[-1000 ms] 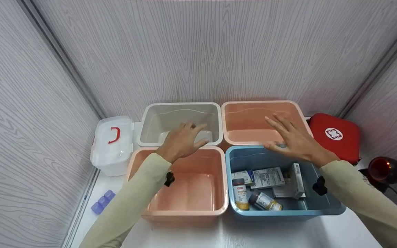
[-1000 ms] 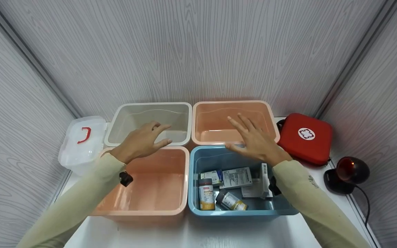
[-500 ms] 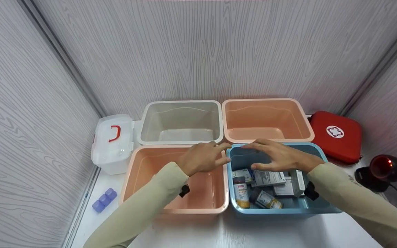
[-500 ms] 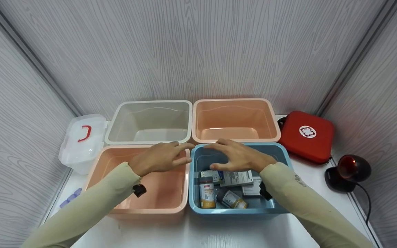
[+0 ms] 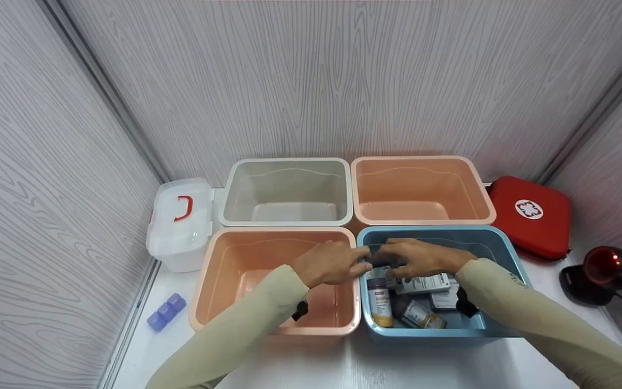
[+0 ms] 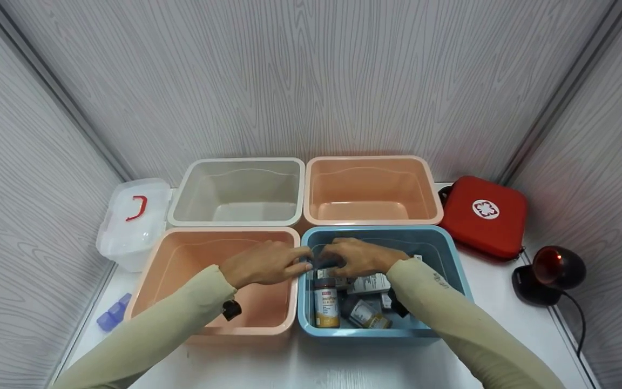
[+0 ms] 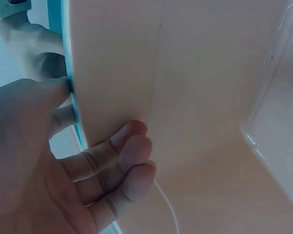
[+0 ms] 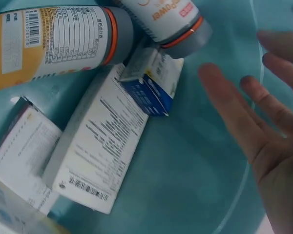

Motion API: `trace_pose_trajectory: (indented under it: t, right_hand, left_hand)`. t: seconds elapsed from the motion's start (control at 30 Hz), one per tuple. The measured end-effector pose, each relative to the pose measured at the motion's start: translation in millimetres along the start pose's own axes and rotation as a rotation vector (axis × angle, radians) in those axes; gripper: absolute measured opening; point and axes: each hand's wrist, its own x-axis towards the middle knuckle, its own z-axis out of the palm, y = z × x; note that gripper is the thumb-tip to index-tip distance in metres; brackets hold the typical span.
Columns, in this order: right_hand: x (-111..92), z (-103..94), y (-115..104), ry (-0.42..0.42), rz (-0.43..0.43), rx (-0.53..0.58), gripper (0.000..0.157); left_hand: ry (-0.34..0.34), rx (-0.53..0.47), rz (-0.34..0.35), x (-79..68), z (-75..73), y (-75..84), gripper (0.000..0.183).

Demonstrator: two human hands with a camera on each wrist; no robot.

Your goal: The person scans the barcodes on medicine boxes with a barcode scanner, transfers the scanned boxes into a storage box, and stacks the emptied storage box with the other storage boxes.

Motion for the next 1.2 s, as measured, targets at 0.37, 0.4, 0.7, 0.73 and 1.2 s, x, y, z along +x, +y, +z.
trace_pose_trajectory:
  t: [0.37,0.4,0.7,0.73,1.2]
  right_hand:
    - [21.9,26.8,7.3,-0.198,0.172,0.169,0.060]
    - [23.3,28.5,6.9,-0.207,0.187,0.177,0.061]
    - [29.7,37.2,5.8,-0.303,0.238,0.186,0.052]
    - [29.9,37.6,5.7,-0.321,0.225,0.176,0.050]
    - [23.8,32.8,-0.7,-0.372,0.238,0.186,0.050]
  left_hand:
    - [0.021,-0.072,0.024,1.7,1.8,-3.5,0.029]
    - [0.018,-0.075,0.022,1.7,1.6,-3.5,0.030]
    - [0.024,-0.078,0.026,1.0,3.2,-5.0,0.030]
    - [0.024,-0.083,0.025,1.1,3.5,-5.3,0.029]
    - [0.036,-0.119,0.034,2.1,5.7,-7.1,0.025]
